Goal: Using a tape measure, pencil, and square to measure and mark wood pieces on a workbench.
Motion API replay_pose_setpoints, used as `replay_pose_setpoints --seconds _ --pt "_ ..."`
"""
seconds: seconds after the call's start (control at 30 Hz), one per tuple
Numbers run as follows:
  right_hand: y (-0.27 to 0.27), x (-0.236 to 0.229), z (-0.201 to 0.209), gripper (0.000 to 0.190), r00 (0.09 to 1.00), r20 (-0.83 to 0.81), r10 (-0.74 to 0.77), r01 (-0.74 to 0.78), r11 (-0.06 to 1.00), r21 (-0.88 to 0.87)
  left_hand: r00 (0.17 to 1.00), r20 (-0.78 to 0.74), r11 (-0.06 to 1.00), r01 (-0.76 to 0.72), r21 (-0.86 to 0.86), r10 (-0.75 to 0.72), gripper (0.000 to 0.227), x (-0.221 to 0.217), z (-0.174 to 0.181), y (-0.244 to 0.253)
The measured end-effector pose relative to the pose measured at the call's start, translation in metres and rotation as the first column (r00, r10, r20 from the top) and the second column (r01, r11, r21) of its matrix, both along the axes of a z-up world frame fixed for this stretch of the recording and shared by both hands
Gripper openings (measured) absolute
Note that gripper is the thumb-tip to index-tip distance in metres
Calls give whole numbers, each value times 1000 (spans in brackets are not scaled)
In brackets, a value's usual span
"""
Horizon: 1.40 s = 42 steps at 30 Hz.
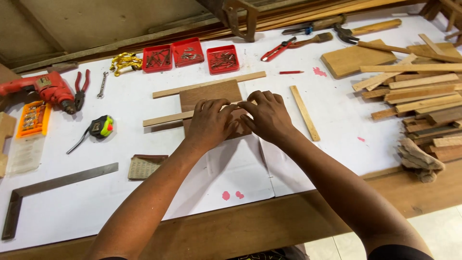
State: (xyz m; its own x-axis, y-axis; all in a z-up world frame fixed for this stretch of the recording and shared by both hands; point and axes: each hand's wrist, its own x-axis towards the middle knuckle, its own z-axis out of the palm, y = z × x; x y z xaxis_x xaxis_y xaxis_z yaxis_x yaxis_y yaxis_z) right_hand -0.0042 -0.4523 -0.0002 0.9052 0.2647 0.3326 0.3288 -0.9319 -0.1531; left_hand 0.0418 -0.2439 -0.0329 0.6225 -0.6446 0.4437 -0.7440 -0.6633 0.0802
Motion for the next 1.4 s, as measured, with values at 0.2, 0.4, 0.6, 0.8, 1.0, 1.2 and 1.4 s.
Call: replay_pose_setpoints --seconds 0.2,0.4,0.6,0.8,1.0,1.2,1.4 --pt "-62 -44 2 36 992 81 -93 91 995 27 989 -58 990 133 -37 -135 52 -21 16 -71" --pt "-131 -96 7 37 965 70 -254 252 967 32 959 -39 959 279 -55 -281 51 -39 5 -154" --pt "-208 -133 18 35 908 -6 -418 418 908 32 921 -85 925 380 -20 -380 51 -57 8 -254" --pt "-292 -150 20 39 808 -1 -589 583 799 147 849 -161 864 495 -88 -503 54 -60 17 -363" --pt "-388 -116 8 46 679 -76 -730 731 663 164 881 -136 891 451 -47 -453 55 -28 -12 -484" --pt "-430 -92 -49 68 727 20 -687 675 720 162 943 -107 941 325 99 -315 36 -10 -38 -524" --pt "-396 -91 6 50 544 -335 -770 838 523 158 815 -454 890 446 94 -361 51 8 -11 -522"
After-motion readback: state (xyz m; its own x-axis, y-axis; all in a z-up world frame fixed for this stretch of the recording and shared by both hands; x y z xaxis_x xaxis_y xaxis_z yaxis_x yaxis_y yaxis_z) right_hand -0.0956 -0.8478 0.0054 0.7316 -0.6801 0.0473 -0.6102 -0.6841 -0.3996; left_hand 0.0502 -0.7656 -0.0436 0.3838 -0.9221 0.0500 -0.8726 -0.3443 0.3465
